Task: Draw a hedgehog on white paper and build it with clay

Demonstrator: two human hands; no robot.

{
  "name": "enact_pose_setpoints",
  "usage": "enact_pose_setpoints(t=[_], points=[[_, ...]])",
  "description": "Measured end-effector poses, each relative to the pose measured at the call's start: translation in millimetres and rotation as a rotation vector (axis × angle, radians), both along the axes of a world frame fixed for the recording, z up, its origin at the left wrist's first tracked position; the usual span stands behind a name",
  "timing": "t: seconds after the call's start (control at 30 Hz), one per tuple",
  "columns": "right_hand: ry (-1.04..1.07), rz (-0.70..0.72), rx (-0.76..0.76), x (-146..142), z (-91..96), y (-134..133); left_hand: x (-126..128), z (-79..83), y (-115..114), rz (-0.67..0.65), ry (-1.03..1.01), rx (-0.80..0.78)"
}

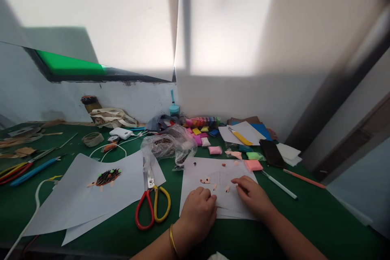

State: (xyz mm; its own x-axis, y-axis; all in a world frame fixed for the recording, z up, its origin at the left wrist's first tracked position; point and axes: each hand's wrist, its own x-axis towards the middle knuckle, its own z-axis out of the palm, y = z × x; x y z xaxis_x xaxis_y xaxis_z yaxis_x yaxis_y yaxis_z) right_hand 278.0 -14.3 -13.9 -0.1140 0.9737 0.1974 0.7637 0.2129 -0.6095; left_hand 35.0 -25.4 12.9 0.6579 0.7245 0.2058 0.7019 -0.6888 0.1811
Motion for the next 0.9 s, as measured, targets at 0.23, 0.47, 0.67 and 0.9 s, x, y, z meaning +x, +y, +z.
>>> enact_pose_setpoints(t=[0.23,0.47,0.67,0.9], points=[[-0.096,-0.1,-0.01,-1.3,1.8,-3.1,4.3,-13.2,7.9,0.081,0.064,0.044],[-0.255,-0.065,0.028,-5.2,2.4,-2.1,7.0,-15.9,7.4,0.109,0.073,0.062],[-0.24,-0.084,-0.011,-3.7,5.3,-1.8,5.1,-11.0,14.8,0.088,0.078,0.022],[-0.254,-0.085,-0.011,-3.3,9.5,4.1,-10.6,22.1,90.2,0.226,0.154,0.069]])
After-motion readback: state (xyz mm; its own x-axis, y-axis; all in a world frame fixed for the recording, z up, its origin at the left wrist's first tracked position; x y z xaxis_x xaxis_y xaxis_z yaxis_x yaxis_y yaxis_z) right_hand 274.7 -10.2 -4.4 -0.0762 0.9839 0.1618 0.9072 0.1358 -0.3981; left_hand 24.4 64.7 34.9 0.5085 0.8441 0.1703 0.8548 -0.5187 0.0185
